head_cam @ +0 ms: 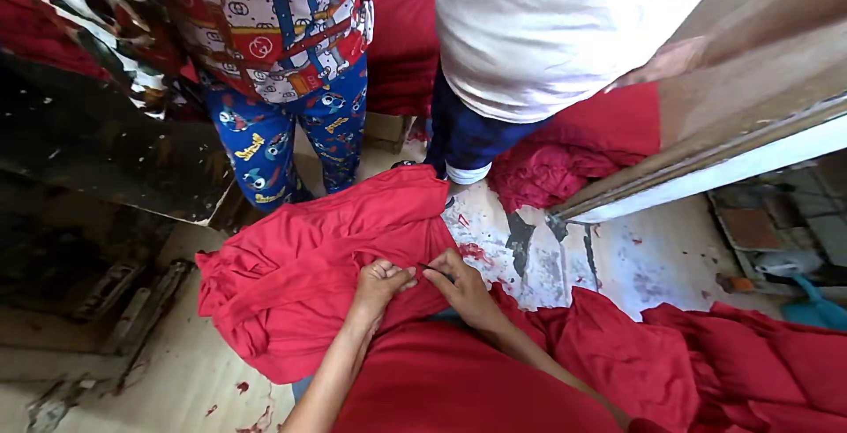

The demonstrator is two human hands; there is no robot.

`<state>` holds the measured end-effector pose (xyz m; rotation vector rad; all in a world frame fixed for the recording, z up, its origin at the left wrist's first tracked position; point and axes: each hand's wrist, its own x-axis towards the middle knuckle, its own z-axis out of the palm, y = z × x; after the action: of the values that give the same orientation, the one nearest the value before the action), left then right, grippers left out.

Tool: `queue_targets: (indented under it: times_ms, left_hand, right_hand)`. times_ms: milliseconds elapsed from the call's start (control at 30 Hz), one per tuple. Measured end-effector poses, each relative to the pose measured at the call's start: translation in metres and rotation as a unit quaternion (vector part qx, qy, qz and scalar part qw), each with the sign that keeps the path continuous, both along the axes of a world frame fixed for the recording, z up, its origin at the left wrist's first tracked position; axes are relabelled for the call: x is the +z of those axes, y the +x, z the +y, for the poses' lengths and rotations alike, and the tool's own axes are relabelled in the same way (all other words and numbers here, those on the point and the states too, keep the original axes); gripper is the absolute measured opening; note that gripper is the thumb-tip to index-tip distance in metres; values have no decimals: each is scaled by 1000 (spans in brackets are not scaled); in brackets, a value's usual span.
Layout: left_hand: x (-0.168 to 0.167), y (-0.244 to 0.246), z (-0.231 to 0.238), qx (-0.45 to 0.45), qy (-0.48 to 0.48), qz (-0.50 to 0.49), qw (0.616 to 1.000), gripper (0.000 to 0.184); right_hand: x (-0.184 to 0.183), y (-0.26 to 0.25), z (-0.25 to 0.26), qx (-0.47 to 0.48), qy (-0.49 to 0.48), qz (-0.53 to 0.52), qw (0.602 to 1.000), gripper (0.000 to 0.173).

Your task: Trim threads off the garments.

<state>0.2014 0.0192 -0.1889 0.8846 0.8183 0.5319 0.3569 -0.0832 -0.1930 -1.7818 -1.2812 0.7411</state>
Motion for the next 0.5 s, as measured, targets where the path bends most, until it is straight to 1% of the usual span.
queue_targets:
  times_ms: [133,200,233,267,300,333,367,400,433,500]
  left_hand:
    - [-1,0,0,-1,-1,-2,1000,11]
    - [1,1,0,-3,-12,1,1000,4]
    - [3,2,1,-4,-21,7,1000,5]
    - [5,2,2,-3,-32,15,999,12]
    - [6,3,3,1,-45,19,999,19]
    - [7,3,3,5,-54,23,998,23]
    - [8,4,3,7,-60,24,998,24]
    - [8,4,3,9,-63,25,998,24]
    - [7,3,2,10,-64,25,998,24]
    - [6,3,1,23,-62,24,998,23]
  right_hand:
    - [0,0,0,-9,-5,12,1000,30]
    - [0,0,-1,-9,-5,13,1000,30]
    - [0,0,-1,-10,-4,17,1000,31]
    - [-1,0,-1,-12,-1,24,1000,32]
    - [-2,0,-2,-13,4,32,999,36]
    - [-2,0,-3,-15,5,37,999,43]
    - [-2,-1,-4,-19,-1,35,999,52]
    - [-2,-1,-4,-20,-14,20,1000,57]
    - [-1,0,-5,-19,-25,0,1000,55]
    - [-1,0,-6,-13,-31,-38,999,36]
